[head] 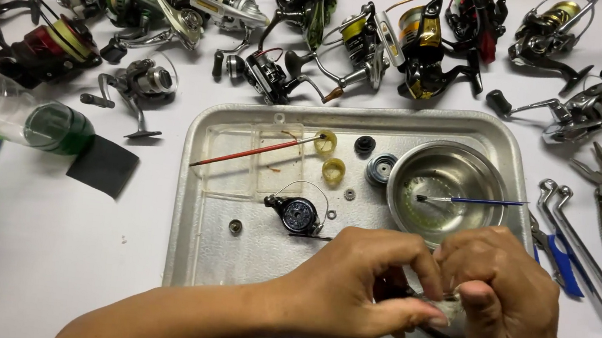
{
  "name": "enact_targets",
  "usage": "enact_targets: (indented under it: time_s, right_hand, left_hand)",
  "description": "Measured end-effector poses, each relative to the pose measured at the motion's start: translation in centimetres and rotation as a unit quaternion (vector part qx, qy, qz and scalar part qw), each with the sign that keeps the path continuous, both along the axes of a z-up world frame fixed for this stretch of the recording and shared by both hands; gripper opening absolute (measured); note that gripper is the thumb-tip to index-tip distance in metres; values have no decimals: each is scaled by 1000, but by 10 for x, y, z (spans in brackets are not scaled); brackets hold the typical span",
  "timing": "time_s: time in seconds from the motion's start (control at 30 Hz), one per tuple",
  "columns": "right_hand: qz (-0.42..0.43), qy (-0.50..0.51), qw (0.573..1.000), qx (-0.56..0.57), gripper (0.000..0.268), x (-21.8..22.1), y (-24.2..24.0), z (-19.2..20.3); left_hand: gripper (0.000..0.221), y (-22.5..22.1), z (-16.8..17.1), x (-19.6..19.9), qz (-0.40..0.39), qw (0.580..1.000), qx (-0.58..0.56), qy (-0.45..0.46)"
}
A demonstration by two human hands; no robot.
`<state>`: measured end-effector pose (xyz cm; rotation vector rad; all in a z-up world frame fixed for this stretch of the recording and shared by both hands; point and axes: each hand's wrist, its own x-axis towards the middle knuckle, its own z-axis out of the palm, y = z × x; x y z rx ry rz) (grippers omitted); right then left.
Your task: Reassembling the internal components of a fishing reel, including cleaning and lubricating parts.
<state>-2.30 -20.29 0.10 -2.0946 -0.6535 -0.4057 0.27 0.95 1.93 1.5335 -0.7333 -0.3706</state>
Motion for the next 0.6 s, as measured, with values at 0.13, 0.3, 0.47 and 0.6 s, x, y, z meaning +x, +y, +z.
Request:
enact_targets:
  time_s: [0.13,0.3,0.47,0.6]
  right_hand:
    - [-4,-5,999,35,39,-2,3,0]
    - [-12,-63,998,-23,48,-3,5,9]
    - [-8,-104,989,-105,41,4,5,6]
    - [-1,-137,970,-199,51,10,3,9]
  left_hand:
    - [13,0,6,2,-14,988,-34,151]
    - [10,-1,0,-1,-59,964,-159,206]
    - [15,-3,-12,1,-42,942,-227,245]
    - [20,-3,-2,2,-35,971,-132,198]
